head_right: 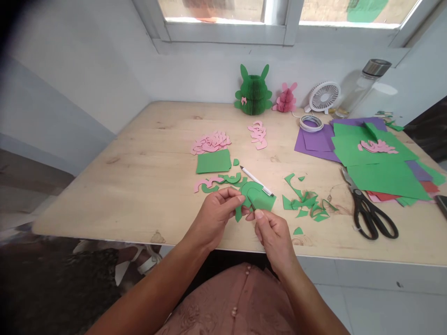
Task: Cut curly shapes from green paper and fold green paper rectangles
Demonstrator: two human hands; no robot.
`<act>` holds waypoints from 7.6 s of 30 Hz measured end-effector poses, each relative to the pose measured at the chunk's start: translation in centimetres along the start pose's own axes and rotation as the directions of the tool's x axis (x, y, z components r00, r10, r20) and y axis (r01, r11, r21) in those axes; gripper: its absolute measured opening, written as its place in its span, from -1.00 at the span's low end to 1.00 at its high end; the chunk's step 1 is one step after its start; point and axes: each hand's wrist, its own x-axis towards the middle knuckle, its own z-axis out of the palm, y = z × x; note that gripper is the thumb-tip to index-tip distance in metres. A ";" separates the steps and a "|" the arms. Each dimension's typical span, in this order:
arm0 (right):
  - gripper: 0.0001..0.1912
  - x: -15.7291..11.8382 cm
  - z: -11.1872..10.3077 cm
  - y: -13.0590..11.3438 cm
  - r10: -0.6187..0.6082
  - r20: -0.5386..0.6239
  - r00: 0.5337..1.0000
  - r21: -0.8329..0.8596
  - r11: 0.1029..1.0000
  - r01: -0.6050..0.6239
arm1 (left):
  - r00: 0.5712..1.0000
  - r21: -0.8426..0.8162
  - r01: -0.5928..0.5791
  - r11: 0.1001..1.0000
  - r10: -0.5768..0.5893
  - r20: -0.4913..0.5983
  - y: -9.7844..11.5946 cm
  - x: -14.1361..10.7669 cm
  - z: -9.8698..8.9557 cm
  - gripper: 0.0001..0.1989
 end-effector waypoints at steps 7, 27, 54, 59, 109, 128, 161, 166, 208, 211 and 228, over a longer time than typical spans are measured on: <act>-0.50 0.1 -0.1 0.0 0.005 0.007 1.000 0.007 1.000 -0.005 | 1.000 0.021 -0.005 1.000 0.005 -0.001 0.1 0.2 0.0 -0.86; -0.49 0.1 -0.1 0.1 -0.003 0.008 1.000 0.005 1.000 0.003 | 1.000 0.020 -0.005 1.000 0.005 -0.011 0.3 0.2 -0.1 -0.85; -0.49 0.0 -0.3 0.2 0.014 0.028 1.000 0.013 1.000 -0.014 | 1.000 0.071 -0.012 0.997 0.010 0.028 0.5 0.3 -0.6 -0.84; -0.48 0.0 -0.3 0.2 0.014 0.027 1.000 -0.003 1.000 -0.014 | 0.999 0.074 -0.003 0.997 0.000 0.040 0.7 0.3 -0.6 -0.82; -0.61 0.2 -1.3 -0.3 -0.083 -0.120 0.989 0.196 0.975 0.106 | 0.992 0.086 0.074 0.994 -0.082 0.094 0.6 -0.2 -1.0 -0.81; -0.70 1.3 -0.7 -0.6 -0.063 -0.295 0.954 0.121 0.987 0.103 | 0.983 0.222 0.082 0.972 -0.116 0.145 0.6 -0.4 -1.0 -0.81; -0.67 0.7 0.7 -0.6 -0.048 -0.279 0.959 0.291 0.947 0.133 | 0.989 -0.348 0.083 0.934 -0.119 -0.083 -2.2 -1.0 0.8 -0.79; -0.58 0.0 -0.1 -0.7 -0.035 -0.109 0.993 0.264 0.962 0.063 | 0.984 -0.378 0.005 0.926 -0.072 -0.163 -1.7 -0.3 0.6 -0.79; -0.51 0.1 1.5 1.0 -0.005 -0.167 0.986 0.267 0.962 0.050 | 0.971 -0.335 -0.019 0.942 -0.063 -0.232 -0.4 -0.2 3.9 -0.88; -0.50 0.2 1.5 1.0 -0.006 -0.164 0.986 0.268 0.962 0.051 | 0.968 -0.332 -0.018 0.943 -0.067 -0.242 -0.4 -0.2 3.9 -0.87; -0.50 0.1 1.6 0.9 0.002 -0.164 0.986 0.263 0.964 0.042 | 0.966 -0.323 -0.004 0.946 -0.080 -0.245 -0.5 -0.2 3.9 -0.85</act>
